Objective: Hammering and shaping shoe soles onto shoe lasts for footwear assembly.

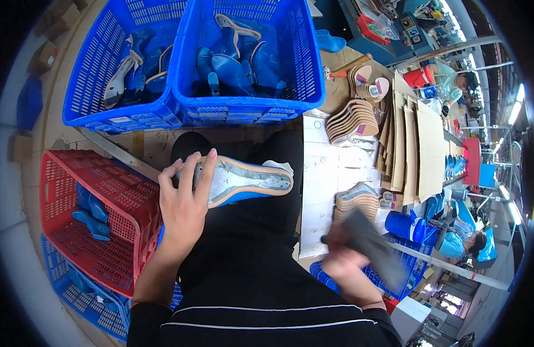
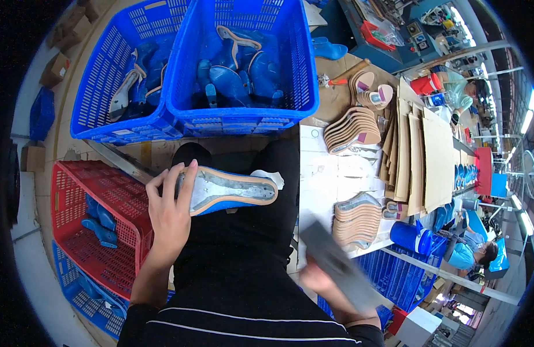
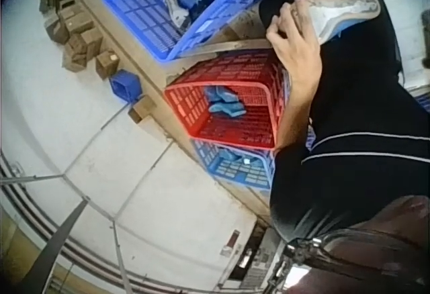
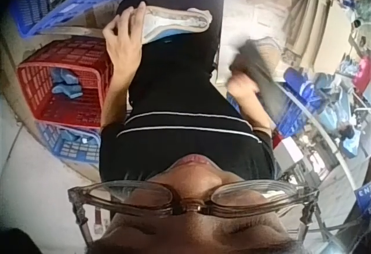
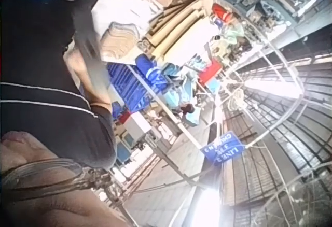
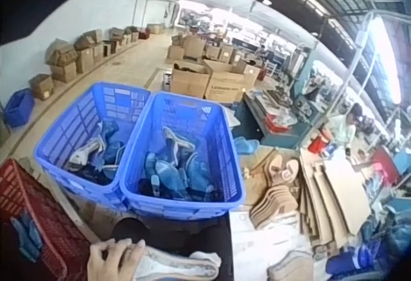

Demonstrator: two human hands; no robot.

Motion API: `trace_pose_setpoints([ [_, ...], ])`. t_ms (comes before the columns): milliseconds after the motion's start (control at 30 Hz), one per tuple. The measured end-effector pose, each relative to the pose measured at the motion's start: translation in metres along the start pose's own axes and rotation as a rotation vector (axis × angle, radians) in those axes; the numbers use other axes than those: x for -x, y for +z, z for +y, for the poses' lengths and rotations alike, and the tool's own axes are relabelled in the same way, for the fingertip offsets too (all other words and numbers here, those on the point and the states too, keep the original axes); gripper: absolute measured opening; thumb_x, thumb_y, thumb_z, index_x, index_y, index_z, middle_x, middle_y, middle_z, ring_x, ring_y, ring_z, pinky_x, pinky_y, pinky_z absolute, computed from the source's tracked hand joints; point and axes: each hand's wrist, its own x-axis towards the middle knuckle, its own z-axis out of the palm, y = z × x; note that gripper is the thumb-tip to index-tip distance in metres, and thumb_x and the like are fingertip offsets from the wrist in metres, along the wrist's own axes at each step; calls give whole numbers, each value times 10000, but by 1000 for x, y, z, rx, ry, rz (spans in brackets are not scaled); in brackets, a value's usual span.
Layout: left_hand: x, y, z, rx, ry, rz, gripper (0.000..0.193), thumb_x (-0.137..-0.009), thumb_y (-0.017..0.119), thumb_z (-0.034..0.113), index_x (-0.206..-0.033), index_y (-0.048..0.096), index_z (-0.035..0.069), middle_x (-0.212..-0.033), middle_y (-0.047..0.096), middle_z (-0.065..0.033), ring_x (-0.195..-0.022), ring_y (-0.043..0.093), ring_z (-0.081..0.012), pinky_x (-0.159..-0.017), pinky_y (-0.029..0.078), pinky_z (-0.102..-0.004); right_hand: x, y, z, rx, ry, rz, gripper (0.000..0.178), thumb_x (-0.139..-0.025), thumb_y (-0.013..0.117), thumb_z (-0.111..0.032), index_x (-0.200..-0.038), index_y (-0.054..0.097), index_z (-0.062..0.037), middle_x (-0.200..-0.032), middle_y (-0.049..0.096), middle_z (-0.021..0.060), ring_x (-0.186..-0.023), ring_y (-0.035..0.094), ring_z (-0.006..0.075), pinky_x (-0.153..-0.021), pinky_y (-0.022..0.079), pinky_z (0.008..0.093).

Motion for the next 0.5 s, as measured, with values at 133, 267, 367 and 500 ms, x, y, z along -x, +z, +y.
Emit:
trace_pose_setpoints([
  [133,3,-1,0,-8,-12,1,727,-782,796,-9,-1472,653,172,-1371,592,-98,-1120,556,-371,-898,576,-400,10,36,8,141,124,-234,324,-990,698,-145,-1253,654,39,-927,728,206,-934,757,341,-789,576,405],
  [267,1,1,2,16,-22,-3,748,-771,816,6,-1478,646,181,-1373,593,-87,-1125,558,-367,-900,576,-405,27,32,1,-564,-85,385,353,-1093,603,-288,-1171,682,46,-953,716,115,-878,699,226,-726,551,421],
  [367,-1,0,-5,3,3,-8,782,-757,836,19,-1493,634,186,-1374,591,-85,-1133,558,-357,-887,580,-401,24,37,-2,-155,-92,185,296,-1059,641,-310,-1027,569,-24,-783,665,141,-757,737,332,-589,548,459],
  [500,-3,-6,-9,19,16,-26,759,-765,811,0,-1484,645,179,-1375,594,-91,-1122,559,-353,-898,582,-407,15,60,10,117,201,-369,207,-983,702,-124,-1096,567,-13,-752,675,256,-729,701,480,-610,549,528],
])
